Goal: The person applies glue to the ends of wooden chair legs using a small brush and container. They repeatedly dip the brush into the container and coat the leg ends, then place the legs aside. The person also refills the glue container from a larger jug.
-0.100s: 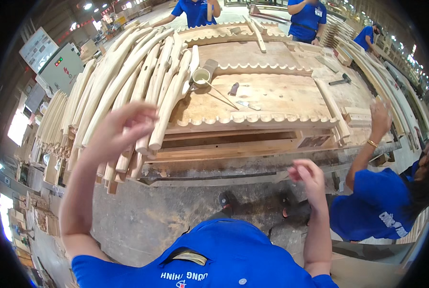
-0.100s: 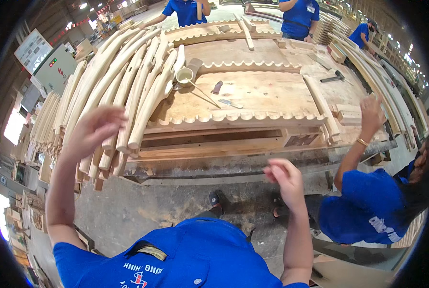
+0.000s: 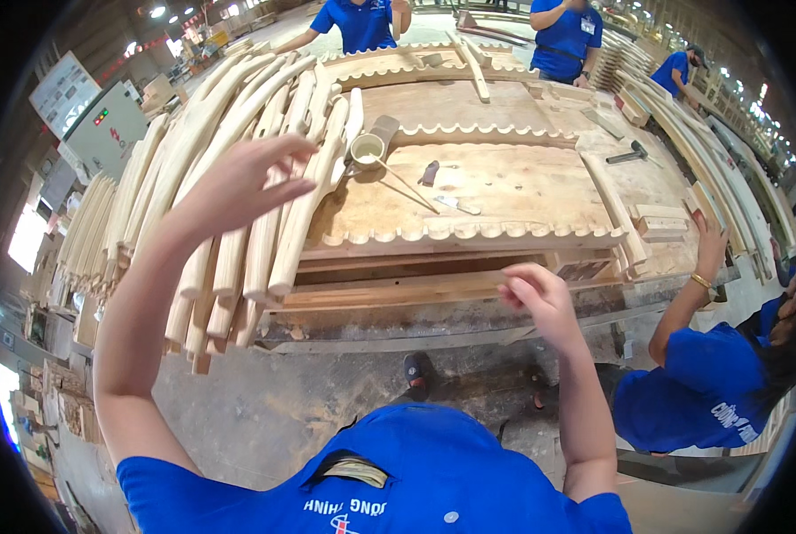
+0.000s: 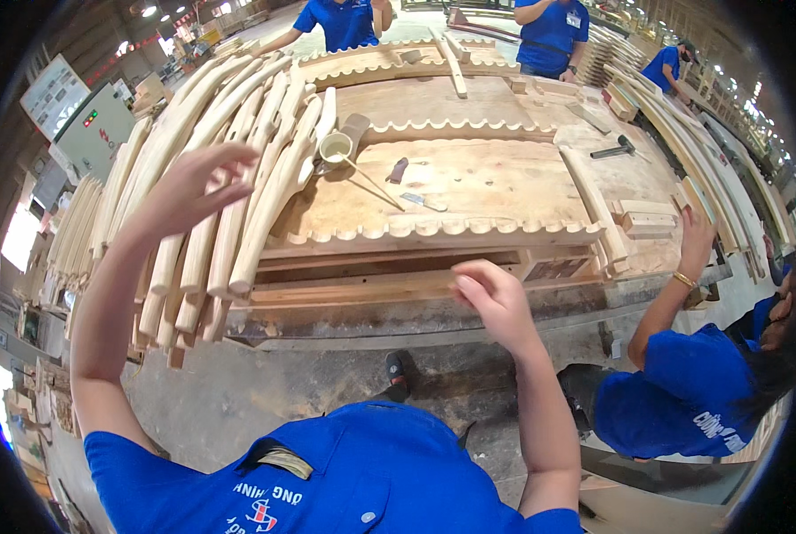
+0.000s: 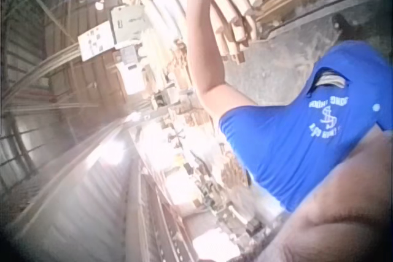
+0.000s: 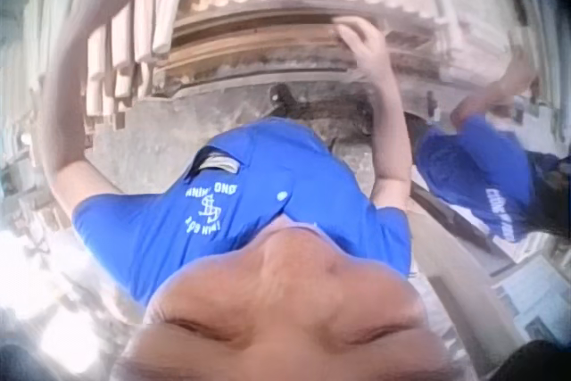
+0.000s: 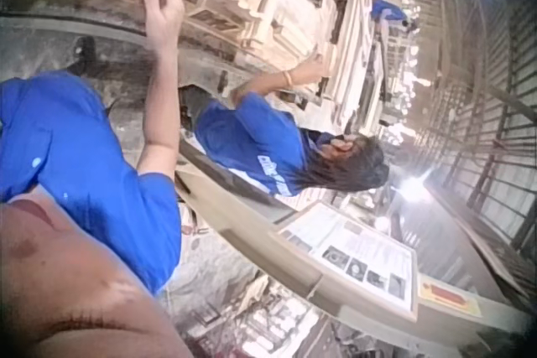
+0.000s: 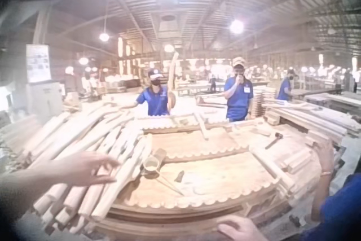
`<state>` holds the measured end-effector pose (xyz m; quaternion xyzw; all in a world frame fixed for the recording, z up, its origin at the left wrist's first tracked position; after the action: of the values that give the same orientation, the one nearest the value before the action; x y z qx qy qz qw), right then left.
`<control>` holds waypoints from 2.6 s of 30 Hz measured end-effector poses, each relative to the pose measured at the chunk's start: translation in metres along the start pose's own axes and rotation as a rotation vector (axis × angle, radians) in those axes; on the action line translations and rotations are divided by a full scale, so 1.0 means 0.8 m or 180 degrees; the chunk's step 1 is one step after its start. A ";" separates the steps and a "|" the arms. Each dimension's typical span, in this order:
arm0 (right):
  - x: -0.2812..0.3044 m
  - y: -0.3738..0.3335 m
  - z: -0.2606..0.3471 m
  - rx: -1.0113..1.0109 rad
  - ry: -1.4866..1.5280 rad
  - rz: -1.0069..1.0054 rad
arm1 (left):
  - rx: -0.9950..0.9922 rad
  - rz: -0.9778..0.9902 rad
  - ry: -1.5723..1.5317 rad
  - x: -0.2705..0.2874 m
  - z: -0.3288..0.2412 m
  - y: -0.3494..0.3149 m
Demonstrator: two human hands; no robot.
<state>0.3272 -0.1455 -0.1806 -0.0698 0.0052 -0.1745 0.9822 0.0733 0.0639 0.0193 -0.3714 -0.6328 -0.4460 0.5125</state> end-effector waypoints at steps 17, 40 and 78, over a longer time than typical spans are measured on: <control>-0.098 0.346 -0.018 0.0405 -0.3431 -0.0133 | -0.0003 0.1307 0.0141 -0.272 0.319 0.389; -0.023 0.396 0.036 0.0874 -0.3502 -0.0214 | 0.1340 0.0793 -0.1871 -0.305 0.330 0.365; -0.011 0.417 0.021 -0.0119 -0.3523 -0.0237 | 0.1291 -0.1243 -0.1869 -0.319 0.303 0.330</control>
<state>0.4337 0.1698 -0.2105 -0.1686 -0.5109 -0.1462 0.8301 0.2918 0.3759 -0.2012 -0.2473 -0.8860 -0.2761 0.2785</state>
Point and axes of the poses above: each hand's wrist, its own y-axis towards the middle knuckle, its own x-axis out of the back of the hand, z = x × y, the point moved 4 cm from there along y, towards the middle knuckle, and after that the axes turned 10 degrees about -x, right-handed, at the moved point
